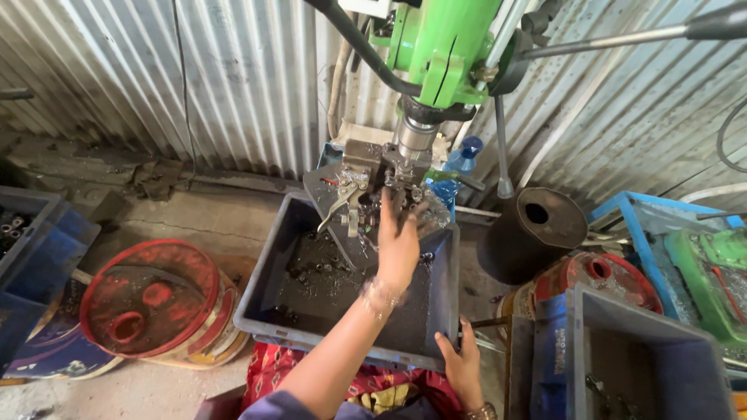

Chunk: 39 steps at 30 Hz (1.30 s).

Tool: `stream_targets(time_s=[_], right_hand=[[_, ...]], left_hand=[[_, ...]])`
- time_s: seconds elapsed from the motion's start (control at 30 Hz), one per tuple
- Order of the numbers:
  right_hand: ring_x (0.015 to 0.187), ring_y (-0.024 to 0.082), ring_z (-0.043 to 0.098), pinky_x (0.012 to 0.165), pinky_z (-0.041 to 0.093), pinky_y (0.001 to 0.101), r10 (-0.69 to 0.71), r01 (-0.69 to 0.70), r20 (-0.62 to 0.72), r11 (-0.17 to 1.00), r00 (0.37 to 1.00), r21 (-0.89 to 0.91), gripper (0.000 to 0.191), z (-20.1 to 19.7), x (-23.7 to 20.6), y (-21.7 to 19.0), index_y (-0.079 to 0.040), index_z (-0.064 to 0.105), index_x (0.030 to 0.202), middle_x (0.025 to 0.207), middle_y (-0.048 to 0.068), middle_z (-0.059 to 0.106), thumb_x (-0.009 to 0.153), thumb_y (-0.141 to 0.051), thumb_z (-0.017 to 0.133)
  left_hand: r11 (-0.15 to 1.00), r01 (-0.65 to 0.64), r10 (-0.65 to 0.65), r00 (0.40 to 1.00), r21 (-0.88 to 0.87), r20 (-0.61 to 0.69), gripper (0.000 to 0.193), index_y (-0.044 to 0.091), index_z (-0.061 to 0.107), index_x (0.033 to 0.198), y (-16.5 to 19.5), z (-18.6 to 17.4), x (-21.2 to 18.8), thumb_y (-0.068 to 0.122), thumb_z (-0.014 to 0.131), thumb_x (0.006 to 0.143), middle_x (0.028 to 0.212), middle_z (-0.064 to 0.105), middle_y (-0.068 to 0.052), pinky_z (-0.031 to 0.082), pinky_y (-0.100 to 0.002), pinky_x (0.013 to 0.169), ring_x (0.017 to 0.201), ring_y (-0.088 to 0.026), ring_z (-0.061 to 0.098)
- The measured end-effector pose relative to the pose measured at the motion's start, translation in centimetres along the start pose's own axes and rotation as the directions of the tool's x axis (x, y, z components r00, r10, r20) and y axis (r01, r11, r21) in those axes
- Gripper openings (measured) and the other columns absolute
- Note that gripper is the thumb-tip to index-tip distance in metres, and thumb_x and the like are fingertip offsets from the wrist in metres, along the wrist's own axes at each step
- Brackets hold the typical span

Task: The person operates a drill press to machine small metal rings. They place each ring under the drill bit, lower the spindle to drill, then remove the finished piece and place it into a bin. The process is repeated for multiple rings.

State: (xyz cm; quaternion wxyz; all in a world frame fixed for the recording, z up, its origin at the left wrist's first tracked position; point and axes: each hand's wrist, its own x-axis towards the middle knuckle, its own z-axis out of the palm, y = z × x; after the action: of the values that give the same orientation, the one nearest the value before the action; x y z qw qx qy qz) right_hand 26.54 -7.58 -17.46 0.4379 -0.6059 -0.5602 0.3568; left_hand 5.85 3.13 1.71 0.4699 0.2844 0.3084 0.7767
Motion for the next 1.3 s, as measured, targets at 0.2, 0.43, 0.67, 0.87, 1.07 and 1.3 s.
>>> stream_targets(time_s=[0.2,0.43,0.67,0.87,1.07,1.3], right_hand=[[0.102,0.019,0.068,0.090,0.053,0.0318,0.051,-0.051,0.002,0.999,0.999,-0.009,0.056,-0.1,0.2,1.7,0.000,0.054,0.136,0.113,0.015,0.073,0.086,-0.014,0.076],[0.107,0.024,0.067,0.094,0.051,0.0338,0.040,-0.040,-0.034,0.999,0.999,-0.017,0.065,-0.1,0.7,4.1,0.002,0.052,0.140,0.119,0.019,0.071,0.083,-0.015,0.076],[0.125,0.034,0.056,0.105,0.043,0.0444,-0.175,0.130,-0.115,0.938,0.978,-0.321,0.076,-1.0,-0.4,-4.1,-0.001,0.048,0.143,0.135,0.022,0.055,0.080,-0.029,0.081],[0.107,0.022,0.052,0.095,0.047,0.0333,-0.476,0.439,-0.307,0.879,0.824,-0.184,0.063,-4.5,6.3,-18.2,-0.005,0.047,0.143,0.136,0.013,0.045,0.087,-0.013,0.075],[0.155,0.013,0.037,0.131,0.032,0.0348,-0.673,0.700,-0.314,0.431,0.670,0.570,0.058,-11.0,19.9,-33.9,-0.013,0.023,0.165,0.170,0.001,0.031,0.122,-0.039,0.052],[0.152,0.013,0.038,0.129,0.033,0.0349,-0.730,0.461,-0.059,0.364,0.681,0.810,0.055,-13.9,25.4,-41.0,-0.013,0.024,0.161,0.166,0.001,0.032,0.122,-0.039,0.052]], left_hand=[[0.214,-0.412,0.560,0.795,0.886,0.235,0.037,0.000,0.060,0.133,9.2,-4.6,3.9,0.011,0.062,0.098,0.125,0.067,-0.021,0.051,-0.047,0.103,0.118,-0.038,0.063],[-0.071,-0.498,0.486,0.739,0.864,0.466,0.037,0.003,0.065,0.127,11.0,-6.1,11.4,0.030,0.059,0.103,0.130,0.066,-0.016,0.049,-0.049,0.103,0.129,-0.039,0.055],[-0.084,-0.482,0.357,0.802,0.872,0.478,0.035,0.008,0.074,0.108,10.5,-6.1,12.3,0.039,0.062,0.098,0.113,0.074,-0.014,0.051,-0.051,0.092,0.120,-0.040,0.060],[-0.051,-0.471,0.349,0.818,0.881,0.457,0.038,0.006,0.075,0.103,10.5,-6.2,12.2,0.041,0.060,0.100,0.099,0.075,-0.016,0.054,-0.050,0.082,0.100,-0.042,0.065],[-0.031,-0.449,0.360,0.829,0.893,0.429,0.036,0.008,0.075,0.103,10.7,-5.9,12.2,0.041,0.060,0.100,0.095,0.074,-0.015,0.055,-0.048,0.075,0.089,-0.038,0.069],[-0.015,-0.395,0.355,0.857,0.919,0.374,0.034,0.011,0.076,0.102,10.5,-5.7,12.3,0.041,0.061,0.099,0.091,0.074,-0.014,0.055,-0.047,0.071,0.083,-0.037,0.070]])
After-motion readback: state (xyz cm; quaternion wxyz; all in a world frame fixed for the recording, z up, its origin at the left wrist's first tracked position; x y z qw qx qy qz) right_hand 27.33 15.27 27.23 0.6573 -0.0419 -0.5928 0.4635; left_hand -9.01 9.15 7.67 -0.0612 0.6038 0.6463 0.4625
